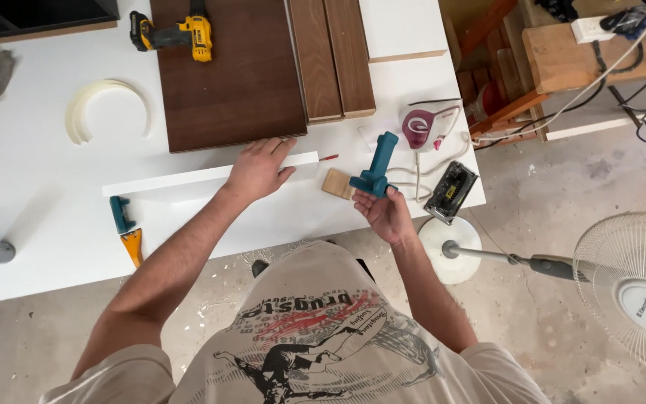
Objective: Trimming and sanding the edges of a white laminate board to achieve a smooth finish.
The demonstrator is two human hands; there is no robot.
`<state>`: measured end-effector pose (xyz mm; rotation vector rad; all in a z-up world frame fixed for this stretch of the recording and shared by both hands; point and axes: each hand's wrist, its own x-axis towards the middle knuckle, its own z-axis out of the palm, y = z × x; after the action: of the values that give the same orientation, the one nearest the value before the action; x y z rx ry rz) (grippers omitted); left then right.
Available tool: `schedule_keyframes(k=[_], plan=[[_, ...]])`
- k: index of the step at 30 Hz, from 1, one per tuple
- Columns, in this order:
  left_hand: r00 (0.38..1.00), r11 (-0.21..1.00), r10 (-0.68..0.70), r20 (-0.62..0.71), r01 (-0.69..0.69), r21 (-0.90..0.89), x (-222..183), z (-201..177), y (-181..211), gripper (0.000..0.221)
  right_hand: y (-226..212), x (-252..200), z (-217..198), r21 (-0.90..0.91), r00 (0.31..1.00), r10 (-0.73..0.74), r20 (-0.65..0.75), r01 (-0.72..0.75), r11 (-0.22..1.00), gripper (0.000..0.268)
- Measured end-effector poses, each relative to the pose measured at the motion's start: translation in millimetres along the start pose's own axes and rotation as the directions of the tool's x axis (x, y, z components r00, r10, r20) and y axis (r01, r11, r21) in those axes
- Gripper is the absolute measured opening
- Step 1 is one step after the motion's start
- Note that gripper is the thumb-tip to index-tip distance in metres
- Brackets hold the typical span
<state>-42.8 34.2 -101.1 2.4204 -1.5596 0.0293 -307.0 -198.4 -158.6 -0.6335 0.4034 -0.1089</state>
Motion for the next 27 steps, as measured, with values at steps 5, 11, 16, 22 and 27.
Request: schedule_keyframes(k=[5, 11, 16, 22, 27], plan=[[0.993, 0.995, -0.099, 0.057, 0.097, 0.035, -20, -10, -14, 0.056, 49, 5, -8, -0.144, 0.963, 0.254, -0.088, -0.264, 0.954, 0.066], [0.986, 0.987, -0.16, 0.04, 0.158, 0.036, -51, -25, -30, 0.054, 114, 21, 24, -0.227, 0.795, 0.533, -0.29, -0.598, 0.768, 0.084], [0.976, 0.976, -0.214, 0.031, 0.212, 0.048, -67, -39, -46, 0.052, 151, 54, 39, -0.417, 0.756, 0.558, -0.341, -0.654, 0.631, 0.096], [0.954, 0.952, -0.296, 0.056, 0.29, 0.1, -94, -63, -73, 0.056, 125, 55, 74, -0.792, 0.718, 0.596, -0.361, -0.573, 0.211, 0.096], [0.91, 0.906, -0.412, 0.051, 0.402, 0.135, -129, -73, -105, 0.061, 95, 56, 67, -0.758, 0.909, 0.287, 0.303, 0.412, -0.505, 0.041]])
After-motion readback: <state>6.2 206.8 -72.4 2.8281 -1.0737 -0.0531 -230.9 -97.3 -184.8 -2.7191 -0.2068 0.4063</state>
